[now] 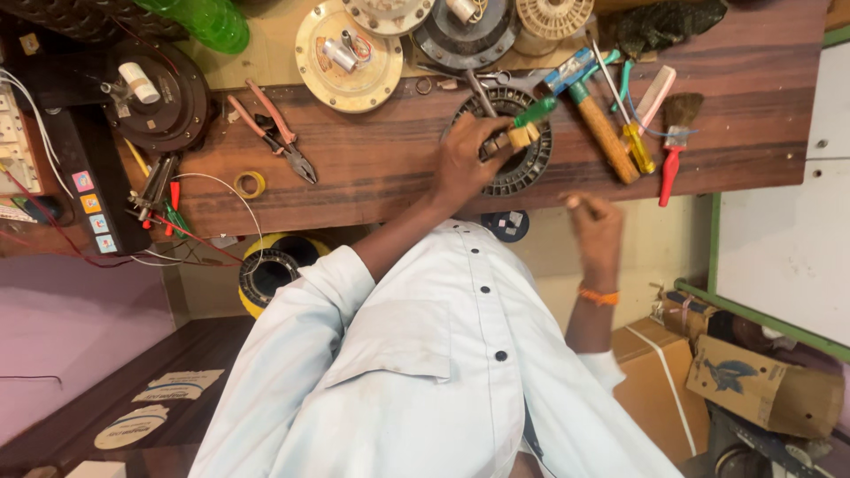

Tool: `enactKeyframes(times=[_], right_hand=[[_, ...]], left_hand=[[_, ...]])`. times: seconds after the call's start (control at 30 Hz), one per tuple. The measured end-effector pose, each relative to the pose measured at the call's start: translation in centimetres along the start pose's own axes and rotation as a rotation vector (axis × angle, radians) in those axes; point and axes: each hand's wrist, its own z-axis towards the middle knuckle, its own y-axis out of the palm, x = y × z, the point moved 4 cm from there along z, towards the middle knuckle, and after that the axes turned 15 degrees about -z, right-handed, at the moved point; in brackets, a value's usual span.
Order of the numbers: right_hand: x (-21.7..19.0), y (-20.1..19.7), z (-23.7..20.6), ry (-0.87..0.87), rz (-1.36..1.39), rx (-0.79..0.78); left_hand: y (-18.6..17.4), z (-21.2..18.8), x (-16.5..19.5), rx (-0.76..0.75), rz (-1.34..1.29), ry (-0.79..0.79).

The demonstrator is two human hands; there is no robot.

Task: The person uses a green-handled screwdriver to repeatedly tap and adjust a small wooden block clamped to a motor stator on a workbench. The person holds the stator with the left hand while tapping with the right hand, then briefly inspects the assembly.

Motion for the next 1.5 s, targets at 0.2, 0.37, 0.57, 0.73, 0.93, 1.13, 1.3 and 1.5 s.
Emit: enactKeyframes(times=[0.2, 0.37, 0.57, 0.73, 0.93, 1.13, 1.3, 1.5], right_hand=[[-8.4, -3.8, 4.1, -0.572, -0.316, 0.212], [-15.9, -3.4, 5.1, -0.917, -0.38, 0.217], [-21.0, -1.8, 6.9, -1.172, -0.491, 0.122], [-22.2, 1.3, 10.7, -1.206, -0.481, 0.029], [-20.4, 6.6, 16.0, -1.062, -0.576, -0.192], [-21.0, 8.5, 17.0, -0.934, -0.63, -0.424], [-26.6, 4.4, 14.5, -0.885, -0.762, -0.462], [-30.8, -0.3, 7.0, -1.149, -1.022, -0.115]], left_hand=[[-0.8, 0.6, -2.0, -0.039, 0.106, 0.083], [-1.0, 1.0, -2.5, -0.091, 0.147, 0.158], [-1.2, 0.9, -3.1, -0.073, 0.126, 0.129], [-1.0, 1.1, -3.6, -0.084, 0.115, 0.076], [-0.3, 1.1, -4.4, -0.138, -0.455, -0.245], [-0.2, 1.0, -5.3, -0.089, -1.26, -0.612], [-0.3, 0.7, -5.5, -0.092, -1.001, -0.448], [-0.2, 0.7, -5.4, -0.088, -0.974, -0.408]])
